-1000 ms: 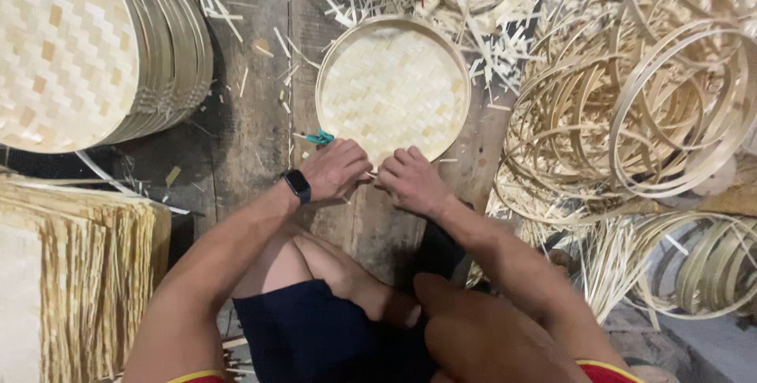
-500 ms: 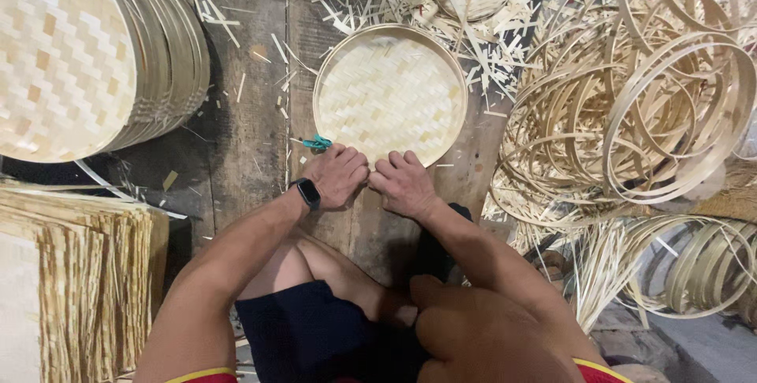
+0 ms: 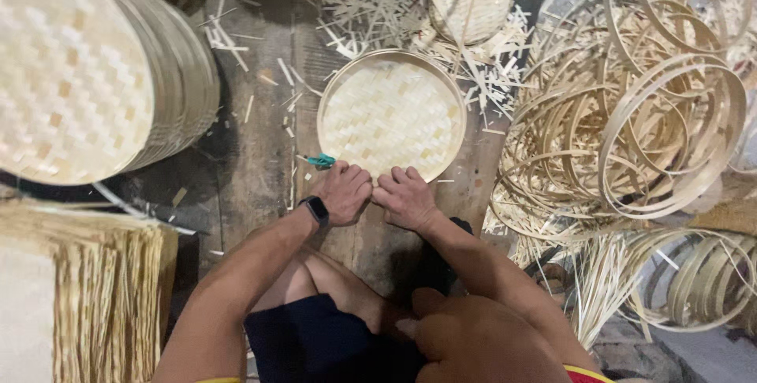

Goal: The person fits circular woven bamboo bases into bamboo hoops and secures them by hand and with a small green tool.

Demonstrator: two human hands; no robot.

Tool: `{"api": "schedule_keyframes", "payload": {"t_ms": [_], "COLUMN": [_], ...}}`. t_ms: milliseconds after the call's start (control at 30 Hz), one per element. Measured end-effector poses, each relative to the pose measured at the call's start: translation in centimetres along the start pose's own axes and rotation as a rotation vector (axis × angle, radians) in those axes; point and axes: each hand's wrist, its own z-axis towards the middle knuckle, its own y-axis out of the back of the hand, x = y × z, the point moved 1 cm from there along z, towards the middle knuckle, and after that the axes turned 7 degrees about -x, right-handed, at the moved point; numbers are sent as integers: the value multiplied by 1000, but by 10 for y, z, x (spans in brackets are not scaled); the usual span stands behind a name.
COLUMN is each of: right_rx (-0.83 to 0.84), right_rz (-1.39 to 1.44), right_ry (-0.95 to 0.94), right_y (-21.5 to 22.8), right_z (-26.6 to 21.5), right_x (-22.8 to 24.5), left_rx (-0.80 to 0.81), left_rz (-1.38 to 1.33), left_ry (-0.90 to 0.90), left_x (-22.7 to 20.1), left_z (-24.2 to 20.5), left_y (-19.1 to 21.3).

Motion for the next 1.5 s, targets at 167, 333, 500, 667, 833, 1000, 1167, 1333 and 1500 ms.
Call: {"api": "schedule_keyframes", "payload": {"t_ms": [167,333,500,667,833,1000,1167,1333,1500], "right_rx": [5,31,11,71,437,-160,291,313,211], "right_rz": [11,292,311,247,597,170,147,108,87], "right_ry": [-11,-99,-65,-47,-545,-251,-336,-421,-341], "right_y": [12,23,31,27,48,34,-22,-26,-26], "right_z": [2,-6,-12,-7,15,122,211,216,206], "right_x": [1,-4,-5,-4,-29,-91,-104,-97,-92], "left_rx": [46,-26,-135,-97,-189,-147,-144,-190,-205], "left_rz": [31,-109,-80,-4,-47,-53,-75,-89,-117], "left_ry": [11,-14,41,75,150,227,251,252,254], "left_x": [-2,-10,-23,-24,-25,-31,-31,-27,-27], "left_z": [8,0,-5,-11,0,4,6,5,2], "left_y": [20,20,-3,-16,-16,-19,-11,-12,-10]}}
